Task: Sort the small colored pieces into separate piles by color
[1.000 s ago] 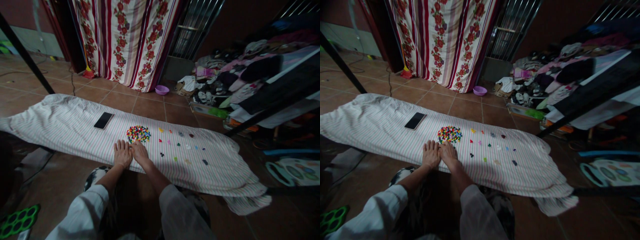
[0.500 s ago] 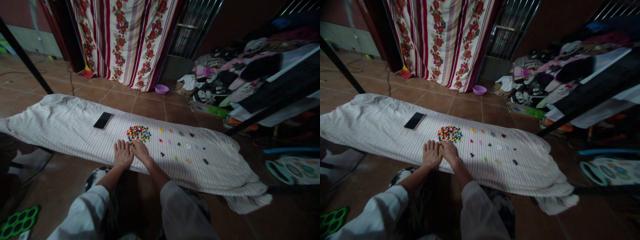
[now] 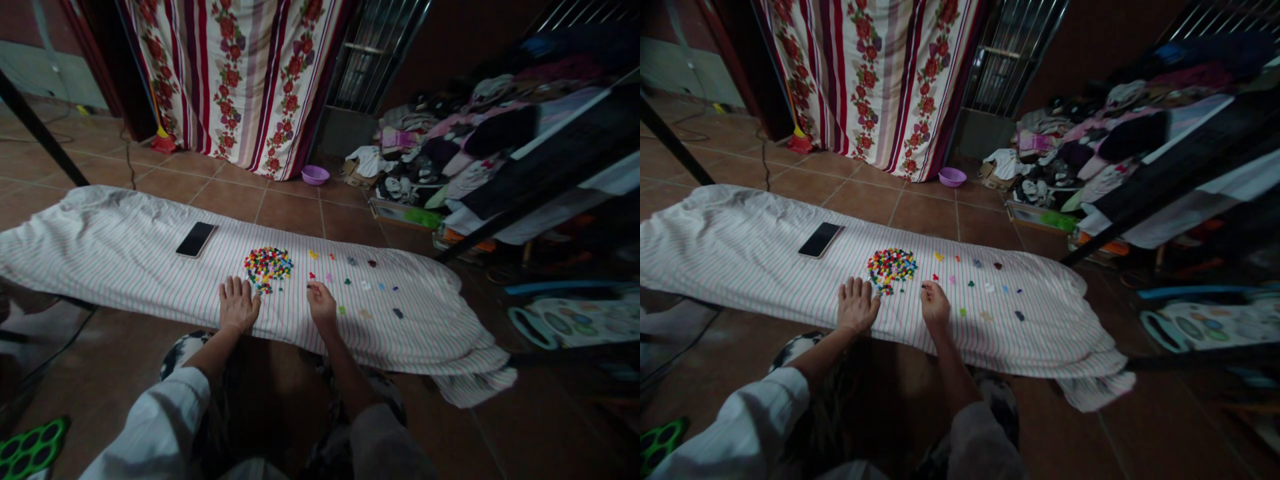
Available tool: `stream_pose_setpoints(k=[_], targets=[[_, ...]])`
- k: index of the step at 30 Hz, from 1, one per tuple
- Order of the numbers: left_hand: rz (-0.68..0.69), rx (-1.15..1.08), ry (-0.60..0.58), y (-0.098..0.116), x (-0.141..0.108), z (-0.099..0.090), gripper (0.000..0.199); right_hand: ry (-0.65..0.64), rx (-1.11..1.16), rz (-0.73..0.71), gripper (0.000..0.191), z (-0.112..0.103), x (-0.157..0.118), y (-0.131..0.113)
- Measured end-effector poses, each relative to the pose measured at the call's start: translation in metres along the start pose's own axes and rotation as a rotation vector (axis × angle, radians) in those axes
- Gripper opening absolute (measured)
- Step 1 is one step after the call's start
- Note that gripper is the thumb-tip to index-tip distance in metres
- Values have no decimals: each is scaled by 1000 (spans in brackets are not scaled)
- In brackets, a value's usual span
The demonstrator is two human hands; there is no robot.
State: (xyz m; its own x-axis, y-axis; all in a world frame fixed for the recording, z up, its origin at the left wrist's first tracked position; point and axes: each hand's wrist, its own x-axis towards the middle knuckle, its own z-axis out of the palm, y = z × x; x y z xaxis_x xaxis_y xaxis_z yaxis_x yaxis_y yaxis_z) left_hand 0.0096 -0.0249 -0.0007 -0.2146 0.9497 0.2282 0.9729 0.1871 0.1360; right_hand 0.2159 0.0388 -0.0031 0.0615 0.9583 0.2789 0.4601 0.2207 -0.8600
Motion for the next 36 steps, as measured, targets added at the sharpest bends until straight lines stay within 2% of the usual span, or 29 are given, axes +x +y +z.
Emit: stream_pose_setpoints(k=[4, 7, 12, 18, 31, 36], targets=[[8, 6, 20, 0, 0, -1, 54, 96, -69, 58, 29, -34, -9, 25], [17, 11, 34, -1, -1, 0, 54, 116, -123, 85, 31, -45, -15, 35], [20, 22, 54, -2, -1, 2, 54, 65, -227, 65, 33, -42, -20, 40], [20, 34, 50, 0, -1, 2, 53, 71, -342, 38, 36, -37, -24, 38], [14, 9, 44, 0, -1, 0, 53, -49, -406, -129, 48, -40, -28, 44], [21, 21, 42, 0, -1, 0, 53, -44, -399, -138, 48, -40, -30, 44]])
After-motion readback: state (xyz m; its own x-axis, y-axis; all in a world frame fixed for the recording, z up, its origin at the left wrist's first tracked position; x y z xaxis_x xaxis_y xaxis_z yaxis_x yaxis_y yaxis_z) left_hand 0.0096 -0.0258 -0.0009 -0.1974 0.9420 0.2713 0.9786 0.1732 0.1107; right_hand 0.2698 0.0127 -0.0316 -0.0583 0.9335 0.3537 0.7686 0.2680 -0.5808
